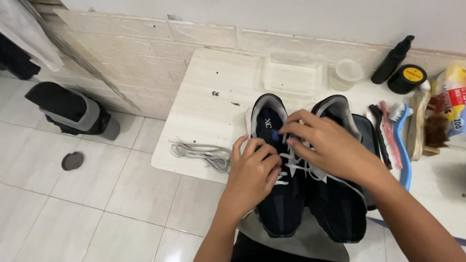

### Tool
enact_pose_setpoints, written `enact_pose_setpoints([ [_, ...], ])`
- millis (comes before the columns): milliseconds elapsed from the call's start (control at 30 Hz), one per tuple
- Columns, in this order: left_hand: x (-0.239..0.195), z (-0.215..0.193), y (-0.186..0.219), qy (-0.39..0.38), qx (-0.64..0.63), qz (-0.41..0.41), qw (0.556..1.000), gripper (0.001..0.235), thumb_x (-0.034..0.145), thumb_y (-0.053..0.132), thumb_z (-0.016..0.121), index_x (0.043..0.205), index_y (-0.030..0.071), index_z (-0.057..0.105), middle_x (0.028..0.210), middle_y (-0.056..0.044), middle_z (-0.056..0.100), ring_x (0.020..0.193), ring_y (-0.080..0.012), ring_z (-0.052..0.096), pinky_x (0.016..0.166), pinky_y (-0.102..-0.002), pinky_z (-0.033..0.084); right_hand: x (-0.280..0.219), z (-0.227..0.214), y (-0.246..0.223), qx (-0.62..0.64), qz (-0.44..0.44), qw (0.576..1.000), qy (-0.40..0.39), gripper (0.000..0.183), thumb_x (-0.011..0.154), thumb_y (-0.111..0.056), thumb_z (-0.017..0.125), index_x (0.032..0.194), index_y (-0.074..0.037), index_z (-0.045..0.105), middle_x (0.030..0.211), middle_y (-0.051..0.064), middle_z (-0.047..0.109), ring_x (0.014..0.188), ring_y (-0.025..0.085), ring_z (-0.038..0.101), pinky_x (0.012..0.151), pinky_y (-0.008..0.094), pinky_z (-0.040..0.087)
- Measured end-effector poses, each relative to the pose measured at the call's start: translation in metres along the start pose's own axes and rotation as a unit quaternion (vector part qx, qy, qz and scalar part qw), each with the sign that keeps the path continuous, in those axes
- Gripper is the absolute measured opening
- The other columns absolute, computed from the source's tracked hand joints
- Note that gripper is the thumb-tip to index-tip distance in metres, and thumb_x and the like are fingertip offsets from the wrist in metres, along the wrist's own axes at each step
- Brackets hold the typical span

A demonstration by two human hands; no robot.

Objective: The person threads a white shoelace through the eyelets of a black and white sneaker placed on a white table. They pull the lace through multiple eyelets, adjust the tension, and tie the laces into a knot.

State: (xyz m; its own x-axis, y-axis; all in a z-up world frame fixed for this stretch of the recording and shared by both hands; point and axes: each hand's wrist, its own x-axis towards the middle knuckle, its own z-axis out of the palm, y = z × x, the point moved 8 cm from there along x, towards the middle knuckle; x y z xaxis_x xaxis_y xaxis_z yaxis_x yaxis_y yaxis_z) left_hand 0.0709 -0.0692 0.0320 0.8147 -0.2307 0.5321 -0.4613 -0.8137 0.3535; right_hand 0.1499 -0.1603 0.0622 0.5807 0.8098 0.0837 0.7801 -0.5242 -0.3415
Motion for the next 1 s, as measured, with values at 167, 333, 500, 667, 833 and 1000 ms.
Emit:
enact_pose_setpoints([
  [167,0.004,0.018,-0.010,-0.070,-0.030,-0.078,0.994,0.008,0.075,0.007,0.076,0.082,0.007,0.073,0.083,-0.010,0.067,0.105,-0.0275,0.051,0.106,-0.059,0.018,0.018,0.024,0.010,0.070,0.015,0.997,-0.031,0.025,0.097,-0.026,0.050,0.099,-0.010,0.070,0.115,0.009,0.065,0.073,0.032,0.070,0.068,0.044,0.054],
  [333,0.006,0.035,-0.022,-0.048,-0.034,-0.133,0.989,0.005,0.074,0.008,0.076,0.078,0.007,0.073,0.077,-0.009,0.064,0.097,-0.0251,0.049,0.098,-0.054,0.025,0.021,0.047,0.036,0.137,0.050,0.987,-0.064,0.039,0.098,-0.036,0.044,0.078,-0.012,0.066,0.081,0.009,0.067,0.082,0.030,0.066,0.077,0.040,0.051],
  [500,0.005,0.030,-0.021,-0.026,-0.043,-0.161,0.986,0.009,0.074,0.010,0.076,0.082,0.008,0.072,0.075,-0.008,0.061,0.094,-0.0248,0.047,0.095,-0.051,0.027,0.021,0.044,0.035,0.140,0.064,0.985,-0.072,0.043,0.099,-0.036,0.042,0.074,-0.008,0.063,0.078,0.010,0.065,0.080,0.029,0.064,0.076,0.040,0.051],
  [667,0.002,0.034,-0.025,0.006,-0.049,-0.173,0.984,0.012,0.077,0.007,0.070,0.089,0.009,0.073,0.076,-0.008,0.061,0.095,-0.0260,0.048,0.091,-0.050,0.031,0.023,0.039,0.030,0.138,0.055,0.985,-0.084,0.042,0.099,-0.033,0.042,0.075,-0.005,0.062,0.079,0.015,0.065,0.081,0.032,0.063,0.076,0.042,0.051],
  [833,0.004,0.028,-0.026,0.045,-0.067,-0.192,0.978,0.021,0.080,0.001,0.058,0.091,0.009,0.074,0.080,-0.005,0.053,0.096,-0.0242,0.044,0.090,-0.047,0.031,0.023,0.039,0.033,0.153,0.079,0.981,-0.092,0.044,0.100,-0.033,0.042,0.072,-0.004,0.061,0.073,0.012,0.064,0.075,0.028,0.061,0.072,0.039,0.051],
  [1000,0.008,0.023,-0.022,-0.040,-0.096,-0.156,0.982,0.014,0.074,0.005,0.064,0.079,0.013,0.074,0.091,-0.003,0.054,0.103,-0.0260,0.042,0.094,-0.049,0.028,0.024,0.035,0.030,0.163,0.083,0.979,-0.096,0.043,0.099,-0.033,0.043,0.072,-0.004,0.061,0.075,0.012,0.063,0.078,0.027,0.062,0.074,0.038,0.051],
])
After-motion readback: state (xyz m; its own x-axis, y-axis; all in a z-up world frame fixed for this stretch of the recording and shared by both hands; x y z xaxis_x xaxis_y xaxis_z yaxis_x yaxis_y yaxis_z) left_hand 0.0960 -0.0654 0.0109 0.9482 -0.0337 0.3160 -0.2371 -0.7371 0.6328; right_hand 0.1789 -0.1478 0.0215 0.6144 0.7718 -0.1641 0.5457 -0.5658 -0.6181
